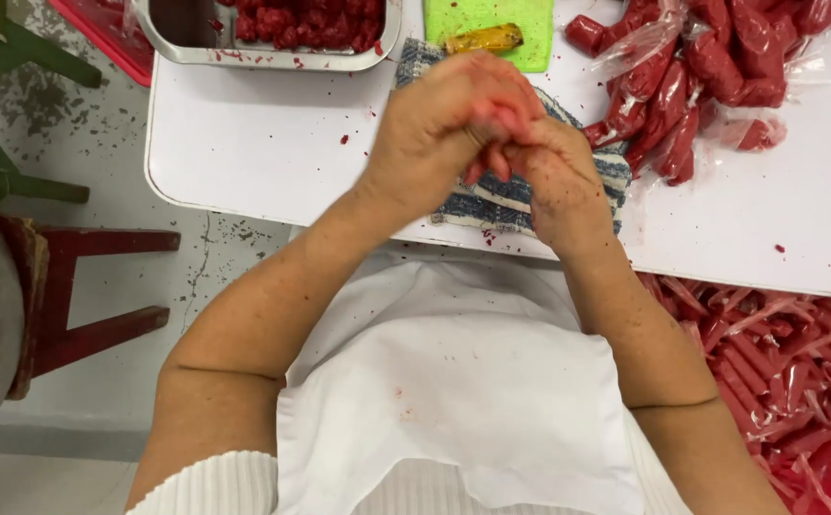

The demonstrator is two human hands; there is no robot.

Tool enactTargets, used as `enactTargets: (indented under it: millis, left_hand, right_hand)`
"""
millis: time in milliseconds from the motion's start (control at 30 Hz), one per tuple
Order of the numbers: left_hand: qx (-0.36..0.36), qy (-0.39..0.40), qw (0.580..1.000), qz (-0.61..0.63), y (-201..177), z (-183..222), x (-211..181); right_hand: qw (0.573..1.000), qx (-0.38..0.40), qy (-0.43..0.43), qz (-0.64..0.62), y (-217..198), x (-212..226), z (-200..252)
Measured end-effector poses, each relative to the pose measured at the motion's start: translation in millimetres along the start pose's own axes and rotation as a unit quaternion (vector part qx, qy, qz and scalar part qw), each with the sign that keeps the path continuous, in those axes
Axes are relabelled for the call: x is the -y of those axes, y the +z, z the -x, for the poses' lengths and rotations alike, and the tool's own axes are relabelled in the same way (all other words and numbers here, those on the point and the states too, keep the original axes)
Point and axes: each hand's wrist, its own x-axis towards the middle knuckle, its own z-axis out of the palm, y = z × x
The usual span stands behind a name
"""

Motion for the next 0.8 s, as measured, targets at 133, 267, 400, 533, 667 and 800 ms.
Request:
enactTargets:
  millis: [133, 267, 400, 533, 667, 800]
  left_hand:
    - [0.016, 0.076, 0.985, -0.154, -14, 1, -20]
    - [-0.002, 0.163, 0.894, -0.418, -65, 18, -40]
    - [-0.157, 0.060, 0.928, -0.331, -83, 32, -70]
    - [-0.006, 0.027, 0.937, -0.349, -45, 40, -25]
    - [0.004, 0.230, 0.922, -0.311, -8, 13, -33]
    - [0.007, 0.043, 0.999, -0.013, -18, 6, -27]
  right_hand:
    - [0.985, 0.054, -0.076, 0.148, -2, -16, 6]
    - [0.983, -0.004, -0.011, 0.186, -28, -63, 13]
    - [0.982, -0.011, -0.130, 0.134, -6, -23, 21]
    - [0.985, 0.040, -0.158, 0.053, 9, -8, 1]
    - [0.983, 0.035, -0.179, 0.012, 13, -35, 0]
    - [0.977, 0.052, -0.209, 0.001, 7, -32, -5]
